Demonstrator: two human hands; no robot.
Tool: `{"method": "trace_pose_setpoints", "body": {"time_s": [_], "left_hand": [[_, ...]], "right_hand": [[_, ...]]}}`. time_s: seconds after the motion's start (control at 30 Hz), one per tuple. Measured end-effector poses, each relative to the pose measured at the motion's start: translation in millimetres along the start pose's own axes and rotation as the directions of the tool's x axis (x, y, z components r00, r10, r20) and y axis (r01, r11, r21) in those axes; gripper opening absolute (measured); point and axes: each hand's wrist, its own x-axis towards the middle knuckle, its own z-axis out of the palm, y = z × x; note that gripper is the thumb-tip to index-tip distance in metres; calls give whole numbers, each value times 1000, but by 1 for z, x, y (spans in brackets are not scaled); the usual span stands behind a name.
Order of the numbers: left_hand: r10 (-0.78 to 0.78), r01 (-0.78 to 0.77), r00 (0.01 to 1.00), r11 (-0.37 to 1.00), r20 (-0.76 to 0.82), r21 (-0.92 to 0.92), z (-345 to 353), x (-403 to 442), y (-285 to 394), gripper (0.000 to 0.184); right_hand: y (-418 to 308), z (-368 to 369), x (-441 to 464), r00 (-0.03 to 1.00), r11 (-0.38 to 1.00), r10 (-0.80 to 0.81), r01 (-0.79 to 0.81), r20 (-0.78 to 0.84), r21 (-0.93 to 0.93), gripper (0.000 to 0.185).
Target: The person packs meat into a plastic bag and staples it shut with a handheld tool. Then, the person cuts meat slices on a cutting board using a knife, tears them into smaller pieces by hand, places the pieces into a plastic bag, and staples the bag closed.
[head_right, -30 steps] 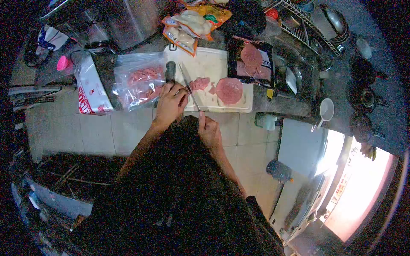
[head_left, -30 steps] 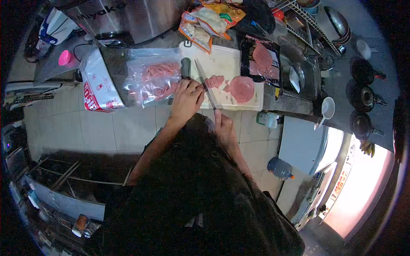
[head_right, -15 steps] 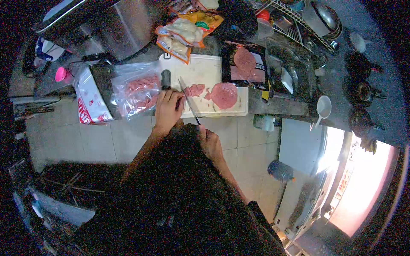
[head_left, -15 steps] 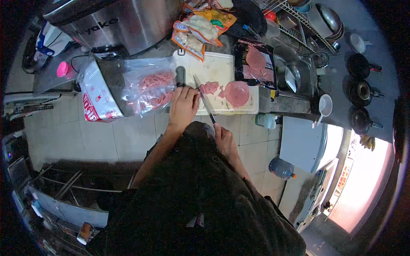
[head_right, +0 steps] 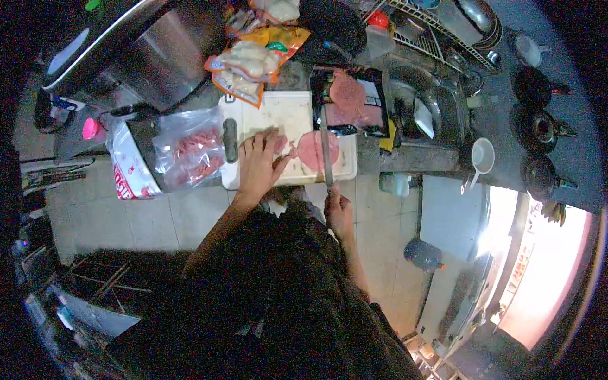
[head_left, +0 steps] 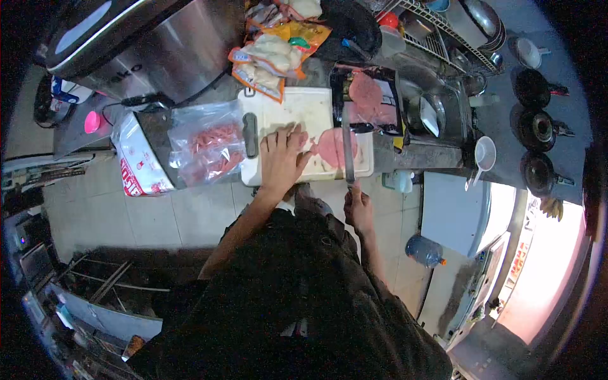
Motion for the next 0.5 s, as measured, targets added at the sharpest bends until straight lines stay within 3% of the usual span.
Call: {"method": "trace_pose_setpoints", "body": {"time_s": [0.03,0.1,0.3,0.37,0.4,0.5], "left_hand": [[35,-34,999,998,-21,45,2,9,2,55],[50,-49,997,999,-59,21,8,19,3,30],[10,-9,1000,994,-8,113,-1,21,2,30],[-25,23,1000,989,11,144,-4,16,7,35],[-53,48,998,991,36,125,-7,16,14,38],[53,-53,998,998,-16,-17,8,23,42,36]], "right_hand": [[-2,-8,5,1000,1000,16,-16,-4,19,60],[0,-22,14,1000,1000,-10,10,-14,21,61],[9,-61,44,996,997,-82,83,45,-9,61],[17,-76,61,994,990,-99,103,45,-98,62],[17,-83,67,992,985,-106,113,63,-127,64],[6,-97,75,978,966,-168,188,121,-178,67]]}}
